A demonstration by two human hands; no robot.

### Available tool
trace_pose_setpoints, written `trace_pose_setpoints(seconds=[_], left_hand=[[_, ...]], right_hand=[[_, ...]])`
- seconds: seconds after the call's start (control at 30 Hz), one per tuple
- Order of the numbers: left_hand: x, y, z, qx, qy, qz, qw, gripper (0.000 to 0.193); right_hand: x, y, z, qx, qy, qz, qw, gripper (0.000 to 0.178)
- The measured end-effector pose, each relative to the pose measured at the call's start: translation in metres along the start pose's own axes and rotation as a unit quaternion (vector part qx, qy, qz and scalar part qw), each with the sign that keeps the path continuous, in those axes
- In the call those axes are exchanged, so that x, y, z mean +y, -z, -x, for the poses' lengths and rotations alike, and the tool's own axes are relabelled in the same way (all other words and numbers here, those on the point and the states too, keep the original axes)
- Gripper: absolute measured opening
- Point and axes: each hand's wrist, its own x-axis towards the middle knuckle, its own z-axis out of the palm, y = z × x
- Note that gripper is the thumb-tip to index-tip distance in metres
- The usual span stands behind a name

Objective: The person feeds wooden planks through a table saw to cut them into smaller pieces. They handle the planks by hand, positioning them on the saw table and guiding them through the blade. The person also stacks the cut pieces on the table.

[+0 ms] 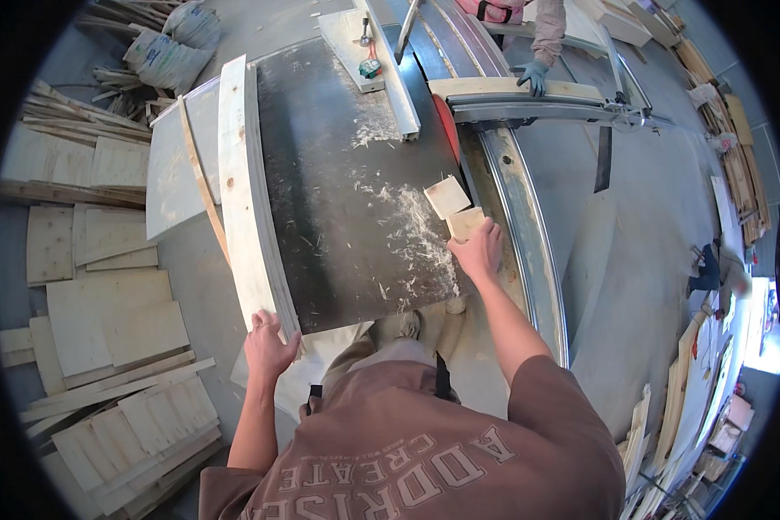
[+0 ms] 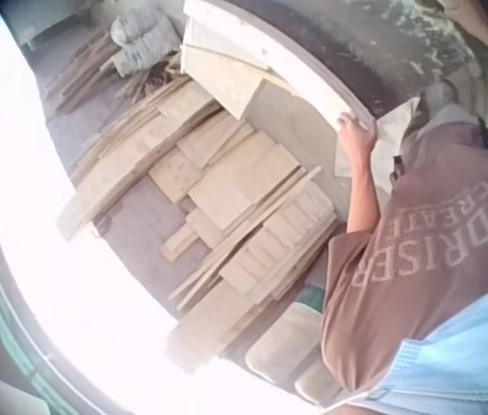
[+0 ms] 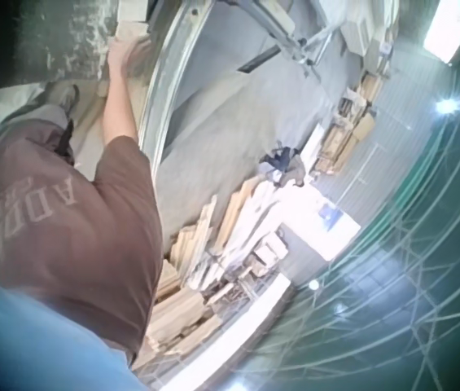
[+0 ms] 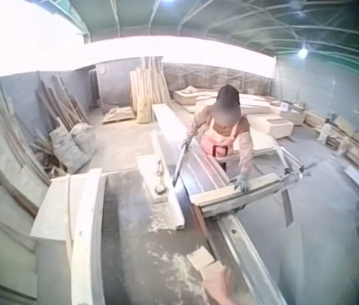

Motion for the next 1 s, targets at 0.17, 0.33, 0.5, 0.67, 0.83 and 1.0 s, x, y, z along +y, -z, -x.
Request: trace_pose_setpoints(seconds=[0.17,0.33,0.5,0.67,0.83,1.0], left_hand=[[0.000,-0.002,-0.004,0.004,0.001,-0.013,1.000,0.061],[-0.006,-0.003,-0.006,-0.008,0.006,-0.003,1.000,0.062],[-0.006,-0.001,-0.001,-0.008,0.020,0.030,0.999,0.064],[-0.008,-0.007,-0.007,0.068,0.033,0.117,0.990,0.063],[0.038,0.014,-0.039,-0.023,0.017,0.469,0.883,0.073],[0.059,-0.002,-0.074,-0.387,0.042,0.831,0.398,0.082]], right_hand=[[-0.037,-0.009,-0.051,0.055,0.091,-0.014,0.994,0.088],[-0.045,-0.036,-0.081,-0.048,0.054,0.039,0.997,0.090],[-0.049,-0.032,-0.080,-0.079,0.027,0.018,0.996,0.090],[-0.079,-0.016,-0.022,-0.068,0.134,-0.106,0.983,0.099],[-0.127,0.018,0.088,-0.154,0.263,-0.262,0.916,0.114],[-0.162,0.033,0.138,-0.185,0.361,-0.351,0.844,0.109]])
